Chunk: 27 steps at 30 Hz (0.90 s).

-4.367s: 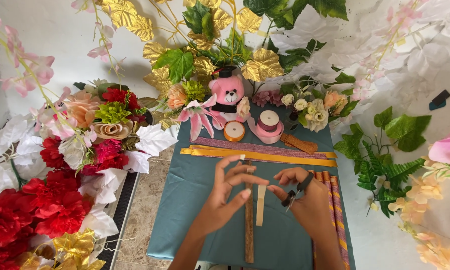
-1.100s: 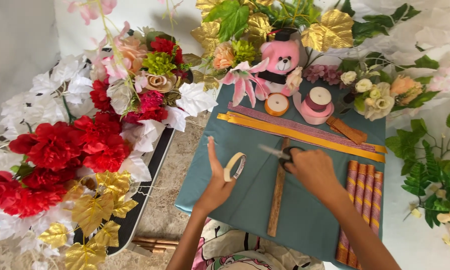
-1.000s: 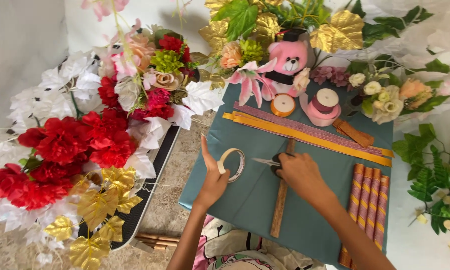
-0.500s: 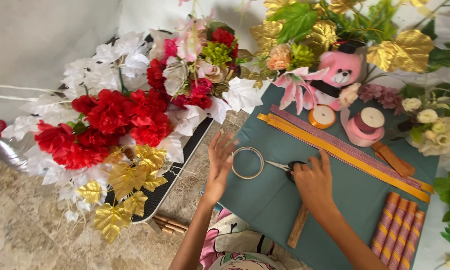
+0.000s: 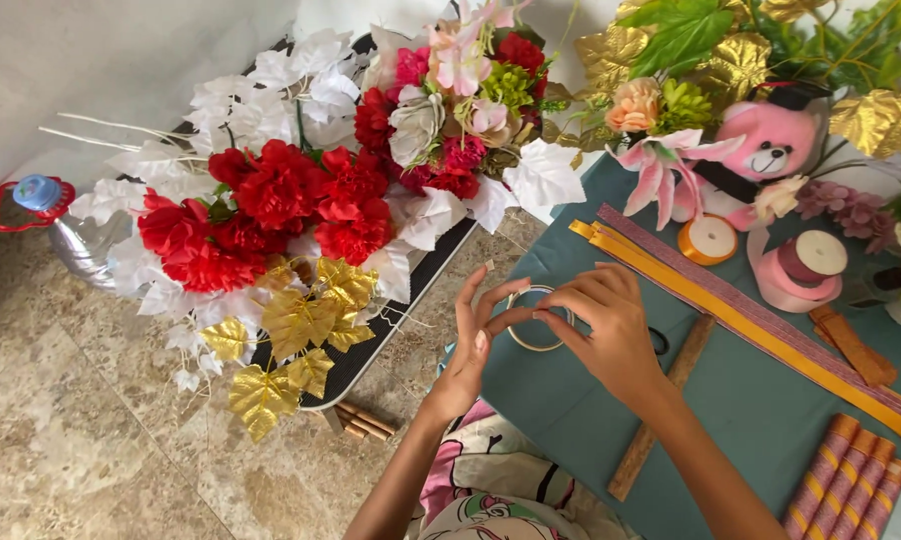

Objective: Wrapping a yellow ribbon around a wooden stick and securing it with tape.

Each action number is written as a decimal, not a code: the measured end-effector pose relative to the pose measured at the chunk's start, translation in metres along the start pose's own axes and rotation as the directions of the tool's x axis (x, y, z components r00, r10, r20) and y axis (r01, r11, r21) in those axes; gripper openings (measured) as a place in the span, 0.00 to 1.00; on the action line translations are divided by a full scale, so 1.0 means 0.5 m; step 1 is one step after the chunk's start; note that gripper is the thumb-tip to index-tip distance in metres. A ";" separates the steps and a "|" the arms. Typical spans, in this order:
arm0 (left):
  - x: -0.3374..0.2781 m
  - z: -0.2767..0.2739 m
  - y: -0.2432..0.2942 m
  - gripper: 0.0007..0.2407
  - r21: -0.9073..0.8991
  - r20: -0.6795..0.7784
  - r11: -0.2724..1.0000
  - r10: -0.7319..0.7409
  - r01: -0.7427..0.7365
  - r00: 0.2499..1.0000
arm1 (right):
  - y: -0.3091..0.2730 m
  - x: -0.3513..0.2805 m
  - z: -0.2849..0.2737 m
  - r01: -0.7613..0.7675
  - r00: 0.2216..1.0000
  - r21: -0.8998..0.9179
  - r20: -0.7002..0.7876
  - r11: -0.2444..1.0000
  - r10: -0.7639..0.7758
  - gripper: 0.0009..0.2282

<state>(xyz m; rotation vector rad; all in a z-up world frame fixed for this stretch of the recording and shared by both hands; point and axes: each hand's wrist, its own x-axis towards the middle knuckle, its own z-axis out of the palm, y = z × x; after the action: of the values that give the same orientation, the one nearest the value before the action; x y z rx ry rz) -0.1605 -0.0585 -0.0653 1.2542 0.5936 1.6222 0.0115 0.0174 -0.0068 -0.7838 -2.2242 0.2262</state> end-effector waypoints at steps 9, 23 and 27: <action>-0.022 -0.050 -0.006 0.31 -0.111 -0.091 0.994 0.007 -0.017 0.996 | -0.033 0.046 0.044 0.255 0.964 -0.170 -0.036 0.952 -0.264 0.06; -0.030 -0.281 -0.025 0.22 0.250 -0.660 0.968 0.195 -0.033 0.725 | 0.144 0.071 0.326 -0.503 0.828 0.413 0.482 0.759 0.286 0.04; -0.037 -0.293 -0.025 0.26 0.282 -0.560 0.959 0.170 -0.006 0.811 | 0.215 0.069 0.445 -0.718 0.679 0.439 0.611 0.540 0.406 0.02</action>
<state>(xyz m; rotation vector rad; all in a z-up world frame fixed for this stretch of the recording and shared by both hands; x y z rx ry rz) -0.2902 -0.0446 -0.1353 0.9619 1.1845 2.0735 -0.1145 0.1409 -0.1833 -1.1109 -1.9280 1.5940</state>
